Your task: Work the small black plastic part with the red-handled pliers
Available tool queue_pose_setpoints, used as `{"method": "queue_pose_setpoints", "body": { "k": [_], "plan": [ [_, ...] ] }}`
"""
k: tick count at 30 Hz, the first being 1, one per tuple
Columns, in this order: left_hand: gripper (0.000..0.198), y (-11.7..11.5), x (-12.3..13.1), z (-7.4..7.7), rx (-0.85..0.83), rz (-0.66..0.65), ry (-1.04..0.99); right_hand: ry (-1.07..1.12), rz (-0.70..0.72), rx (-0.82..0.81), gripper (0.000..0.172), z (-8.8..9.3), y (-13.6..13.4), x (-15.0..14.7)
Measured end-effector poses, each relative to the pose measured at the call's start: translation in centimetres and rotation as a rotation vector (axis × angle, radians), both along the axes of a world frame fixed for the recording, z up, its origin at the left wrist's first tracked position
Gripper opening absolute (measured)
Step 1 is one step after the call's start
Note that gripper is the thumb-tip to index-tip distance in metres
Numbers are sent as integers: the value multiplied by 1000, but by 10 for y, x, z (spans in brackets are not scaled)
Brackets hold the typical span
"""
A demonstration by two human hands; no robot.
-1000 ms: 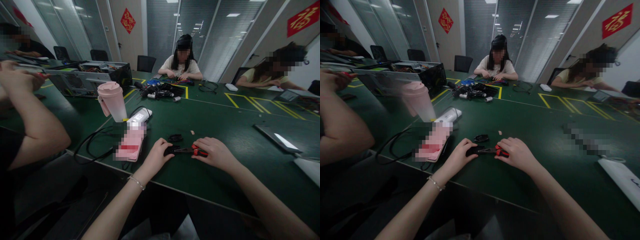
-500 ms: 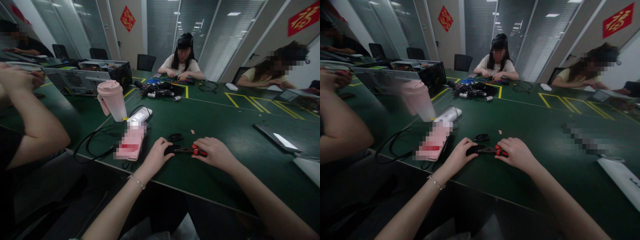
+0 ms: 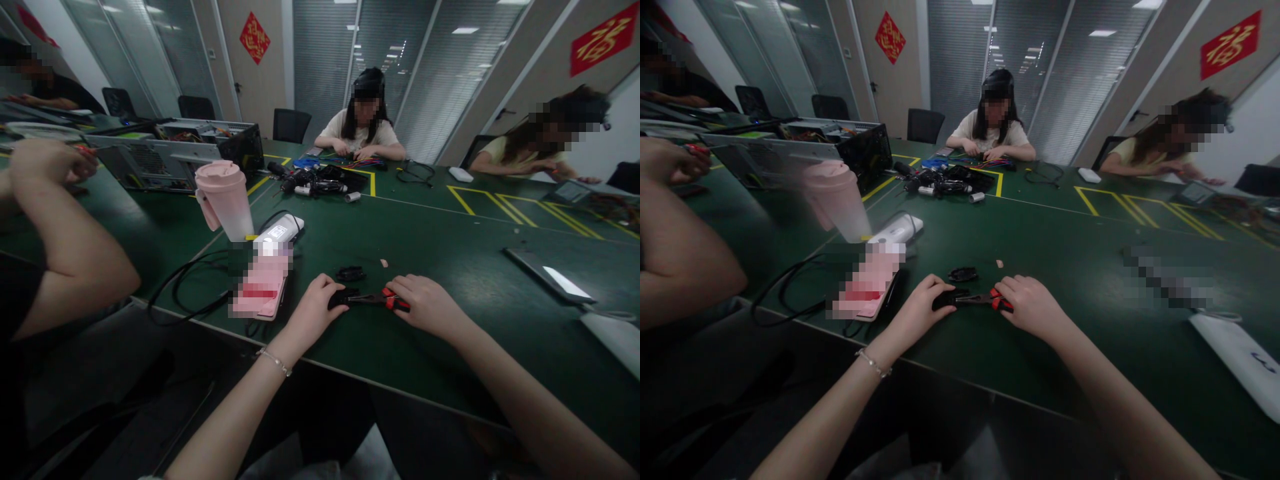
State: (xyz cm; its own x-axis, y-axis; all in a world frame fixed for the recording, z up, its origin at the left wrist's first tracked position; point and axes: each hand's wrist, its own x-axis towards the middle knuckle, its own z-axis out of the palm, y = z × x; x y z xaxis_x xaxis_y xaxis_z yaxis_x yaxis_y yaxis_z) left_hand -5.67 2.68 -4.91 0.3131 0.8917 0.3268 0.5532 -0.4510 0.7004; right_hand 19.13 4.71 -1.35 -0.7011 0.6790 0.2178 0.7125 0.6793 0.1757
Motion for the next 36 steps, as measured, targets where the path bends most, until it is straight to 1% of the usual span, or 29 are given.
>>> {"method": "queue_pose_setpoints", "body": {
  "k": [6,13,19,25,30,36],
  "plan": [
    [32,-1,-1,-1,2,-3,-9,-30,-14,-20,27,4,0,-3],
    [36,-3,-5,2,-88,3,-26,33,-5,-24,25,3,-1,-2],
    [31,-1,-5,1,-84,3,-32,62,7,-34,41,4,-2,-1],
    [31,0,-4,3,-109,7,-38,92,22,-63,37,3,1,0],
    [31,-1,-4,3,-126,19,-44,66,43,-8,38,4,1,0],
    [29,-1,-2,5,-114,14,-49,54,8,-50,39,3,0,0]
  ]
}}
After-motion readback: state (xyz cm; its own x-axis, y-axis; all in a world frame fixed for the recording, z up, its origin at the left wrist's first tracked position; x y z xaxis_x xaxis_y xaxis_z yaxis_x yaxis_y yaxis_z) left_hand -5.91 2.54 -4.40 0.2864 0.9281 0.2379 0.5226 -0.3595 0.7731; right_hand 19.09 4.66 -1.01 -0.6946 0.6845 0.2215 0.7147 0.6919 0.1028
